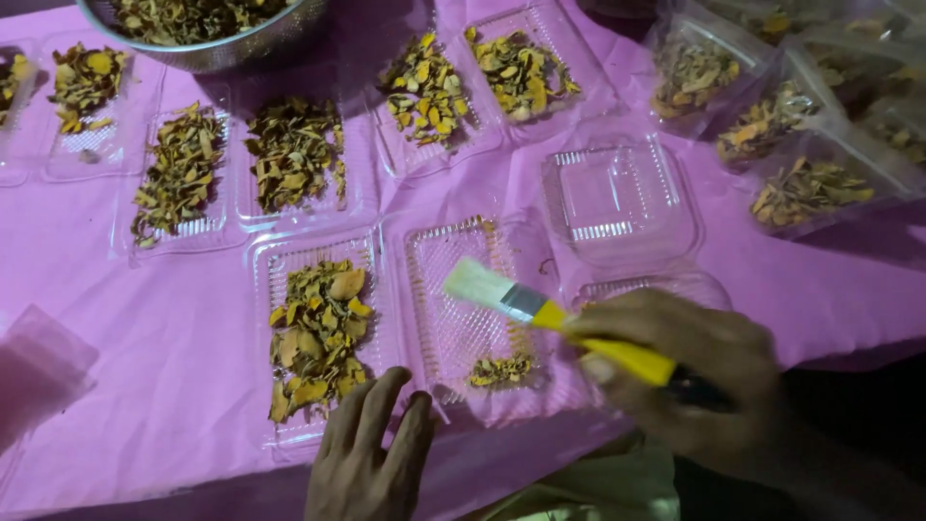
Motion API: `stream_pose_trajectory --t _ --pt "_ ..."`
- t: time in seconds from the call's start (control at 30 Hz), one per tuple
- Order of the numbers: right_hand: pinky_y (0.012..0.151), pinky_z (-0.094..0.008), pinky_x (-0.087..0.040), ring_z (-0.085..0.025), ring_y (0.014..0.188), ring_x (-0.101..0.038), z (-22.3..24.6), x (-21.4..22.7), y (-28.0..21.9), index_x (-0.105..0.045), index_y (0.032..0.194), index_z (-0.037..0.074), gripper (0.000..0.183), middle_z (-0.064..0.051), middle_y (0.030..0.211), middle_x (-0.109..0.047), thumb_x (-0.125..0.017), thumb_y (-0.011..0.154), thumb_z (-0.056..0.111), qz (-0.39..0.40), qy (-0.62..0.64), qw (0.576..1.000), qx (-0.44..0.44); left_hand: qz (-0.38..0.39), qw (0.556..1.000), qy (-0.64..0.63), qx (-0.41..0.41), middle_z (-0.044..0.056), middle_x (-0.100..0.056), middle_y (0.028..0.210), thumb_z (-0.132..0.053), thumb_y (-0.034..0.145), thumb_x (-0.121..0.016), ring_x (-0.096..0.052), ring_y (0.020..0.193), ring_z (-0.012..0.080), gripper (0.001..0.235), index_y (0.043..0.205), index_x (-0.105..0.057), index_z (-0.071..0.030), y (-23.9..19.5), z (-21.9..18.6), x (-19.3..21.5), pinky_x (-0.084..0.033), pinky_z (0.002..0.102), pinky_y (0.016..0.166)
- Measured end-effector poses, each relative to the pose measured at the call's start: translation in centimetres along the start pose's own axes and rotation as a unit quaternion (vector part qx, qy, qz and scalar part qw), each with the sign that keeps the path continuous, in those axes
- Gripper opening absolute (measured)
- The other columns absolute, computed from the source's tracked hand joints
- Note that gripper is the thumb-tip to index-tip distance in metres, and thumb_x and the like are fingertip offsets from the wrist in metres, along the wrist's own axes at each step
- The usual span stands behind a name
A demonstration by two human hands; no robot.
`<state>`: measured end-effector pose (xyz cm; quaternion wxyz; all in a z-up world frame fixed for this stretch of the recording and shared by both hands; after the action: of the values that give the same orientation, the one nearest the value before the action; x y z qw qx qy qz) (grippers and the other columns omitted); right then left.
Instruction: Using a paintbrush to clean the edges and arrange dried herbal material inside plastic containers for packaging.
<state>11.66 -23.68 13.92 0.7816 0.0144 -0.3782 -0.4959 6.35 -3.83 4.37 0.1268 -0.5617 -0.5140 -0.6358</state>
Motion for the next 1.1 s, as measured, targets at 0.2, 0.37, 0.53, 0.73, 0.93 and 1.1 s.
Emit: stream_pose_trajectory --t 0.2,0.37,0.53,0.73,0.93,1.1 --pt "0.085 -0.027 -0.061 -0.018 0.093 -0.080 -0.7 1.7 -1.3 -0.071 0.112 0.003 0.025 -0.009 0.107 -0.080 -0.064 0.092 0.016 -0.088 -0.035 0.995 -0.036 -0.017 1.000 0.025 0.007 0.021 -0.062 0.135 -0.028 0.093 -0.073 -0.063 0.115 0.0403 0.034 0.119 -0.061 -0.009 -0.4 -0.5 -0.2 -0.057 0.053 0.093" --pt "0.068 -0.019 -0.062 -0.013 0.075 -0.079 -2.1 4.4 -3.7 -0.071 0.111 0.002 0.027 -0.009 0.097 -0.080 -0.064 0.090 0.017 -0.198 -0.043 0.970 -0.134 -0.005 0.999 0.025 0.020 0.018 -0.063 0.134 -0.033 0.091 -0.075 -0.060 0.120 0.0388 0.038 0.120 -0.064 -0.010 0.2 -1.5 -0.2 -0.055 0.053 0.095" --pt "0.095 -0.034 -0.064 -0.022 0.104 -0.081 -3.6 2.8 -4.0 -0.071 0.116 0.004 0.030 -0.011 0.114 -0.080 -0.064 0.090 0.017 -0.097 0.044 0.993 -0.048 -0.033 0.999 0.038 -0.014 0.016 -0.066 0.130 -0.031 0.093 -0.076 -0.061 0.118 0.0375 0.038 0.122 -0.060 -0.012 1.0 -2.4 -0.7 -0.049 0.056 0.098" --pt "0.071 -0.024 -0.062 -0.018 0.078 -0.078 -3.5 6.5 -5.8 -0.071 0.108 -0.001 0.028 -0.013 0.092 -0.077 -0.060 0.091 0.018 -0.272 -0.053 0.941 -0.193 -0.029 0.997 0.068 -0.018 0.013 -0.069 0.124 -0.029 0.095 -0.073 -0.063 0.115 0.0355 0.031 0.117 -0.061 -0.012 0.9 -2.2 -1.4 -0.049 0.053 0.098" --pt "0.056 -0.021 -0.064 -0.021 0.069 -0.081 -3.5 9.2 -3.7 -0.066 0.105 -0.010 0.019 -0.018 0.087 -0.076 -0.057 0.095 0.004 -0.231 -0.087 0.969 -0.001 -0.012 0.994 0.106 0.014 0.011 -0.072 0.121 -0.033 0.089 -0.075 -0.064 0.114 0.0348 0.027 0.106 -0.068 -0.014 1.1 -1.0 -0.6 -0.051 0.049 0.092" --pt "0.068 -0.028 -0.061 -0.024 0.079 -0.077 -4.2 9.8 -0.9 -0.067 0.109 -0.013 0.019 -0.022 0.096 -0.076 -0.063 0.094 -0.001 -0.166 -0.102 0.977 0.083 -0.009 0.994 0.103 0.025 0.010 -0.067 0.130 -0.039 0.092 -0.071 -0.063 0.118 0.0335 0.029 0.111 -0.068 -0.018 2.7 -2.2 0.6 -0.051 0.050 0.095"
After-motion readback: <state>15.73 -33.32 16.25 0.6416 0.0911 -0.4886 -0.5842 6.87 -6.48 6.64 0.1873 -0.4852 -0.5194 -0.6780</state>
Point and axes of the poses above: each hand's wrist, its own y-axis towards the middle knuckle, its own x-axis out of the back of the hand, z = x × y, the point moved 9 cm from there along y, towards the middle knuckle
